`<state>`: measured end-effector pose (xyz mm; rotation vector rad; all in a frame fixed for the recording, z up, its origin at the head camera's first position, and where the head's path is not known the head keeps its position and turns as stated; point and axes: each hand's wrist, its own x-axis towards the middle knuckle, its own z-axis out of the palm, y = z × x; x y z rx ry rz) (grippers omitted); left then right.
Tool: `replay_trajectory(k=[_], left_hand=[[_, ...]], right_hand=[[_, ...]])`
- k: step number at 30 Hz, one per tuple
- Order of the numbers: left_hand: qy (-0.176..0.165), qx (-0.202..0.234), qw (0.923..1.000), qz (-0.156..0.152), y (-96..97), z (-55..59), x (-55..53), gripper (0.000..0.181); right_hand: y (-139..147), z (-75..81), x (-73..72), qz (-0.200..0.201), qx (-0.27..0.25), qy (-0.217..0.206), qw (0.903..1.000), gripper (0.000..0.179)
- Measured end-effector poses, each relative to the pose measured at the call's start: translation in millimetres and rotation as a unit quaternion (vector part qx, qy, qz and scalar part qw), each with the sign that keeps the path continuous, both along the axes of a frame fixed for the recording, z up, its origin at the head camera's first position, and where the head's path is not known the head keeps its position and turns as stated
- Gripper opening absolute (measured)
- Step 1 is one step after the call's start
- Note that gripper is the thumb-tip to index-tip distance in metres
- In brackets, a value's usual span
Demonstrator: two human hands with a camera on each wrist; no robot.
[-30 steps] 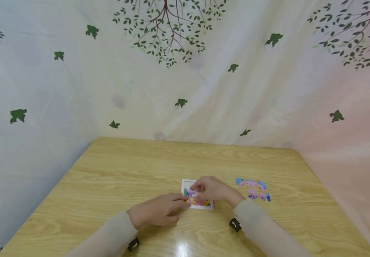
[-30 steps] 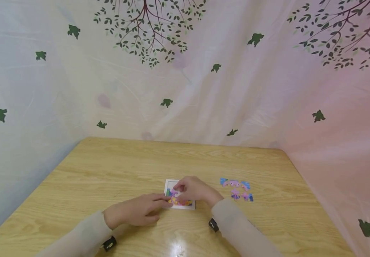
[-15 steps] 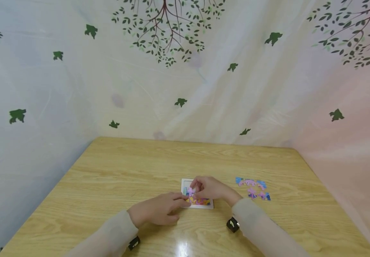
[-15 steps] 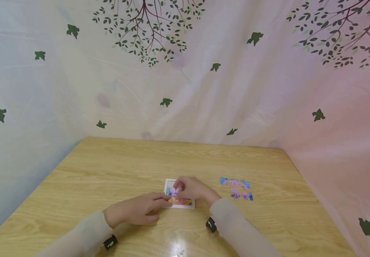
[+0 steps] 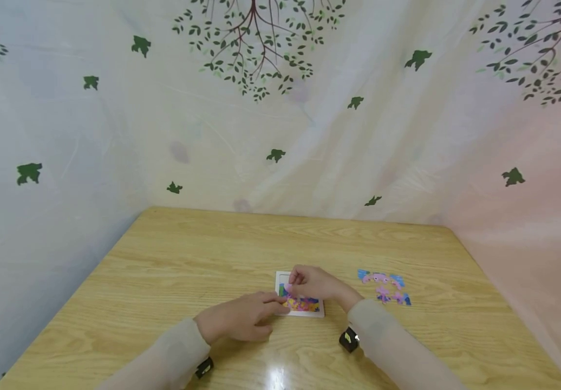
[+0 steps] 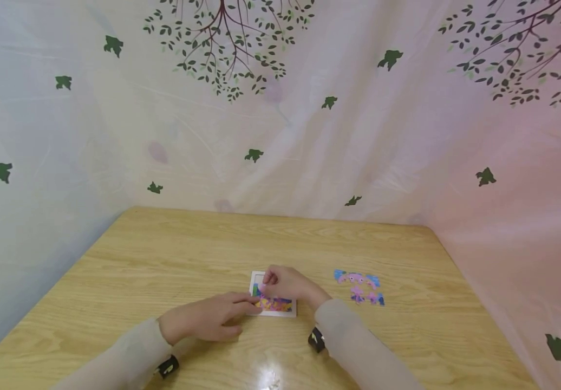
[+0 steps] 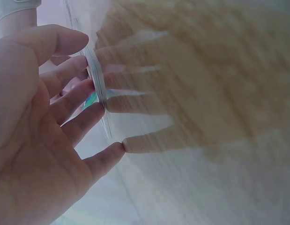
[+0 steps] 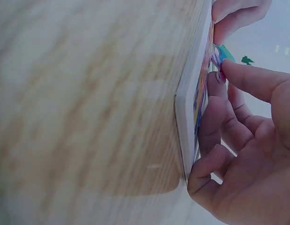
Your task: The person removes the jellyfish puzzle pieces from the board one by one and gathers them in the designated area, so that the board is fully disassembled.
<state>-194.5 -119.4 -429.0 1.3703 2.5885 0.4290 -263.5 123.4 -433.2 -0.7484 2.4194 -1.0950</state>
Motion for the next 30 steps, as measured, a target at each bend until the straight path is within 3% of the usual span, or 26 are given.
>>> replay_trajectory(k=[9,18,25,30], left_hand=[[-0.01,-0.007,0.9999,0.012,1.3,-0.2,-0.5,0.048],[-0.028,-0.007,0.9994,0.017,0.0,2.1,-0.6,0.048],[-0.019,0.001,0.9998,0.006,-1.8,3.0,-0.1,0.048],[-0.021,-0.003,0.9997,0.015,-1.0,2.9,0.3,0.049]], right_hand=[[2,-0.3,-1.1,0.008,-0.003,-0.02,0.9998,0.015],[6,-2.1,-4.4,-0.017,-0.041,-0.06,0.9972,0.016],[16,0.4,-7.2,-0.014,-0.034,-0.05,0.9981,0.022],[33,2.9,-8.0,-0.02,-0.02,-0.038,0.9989,0.023]])
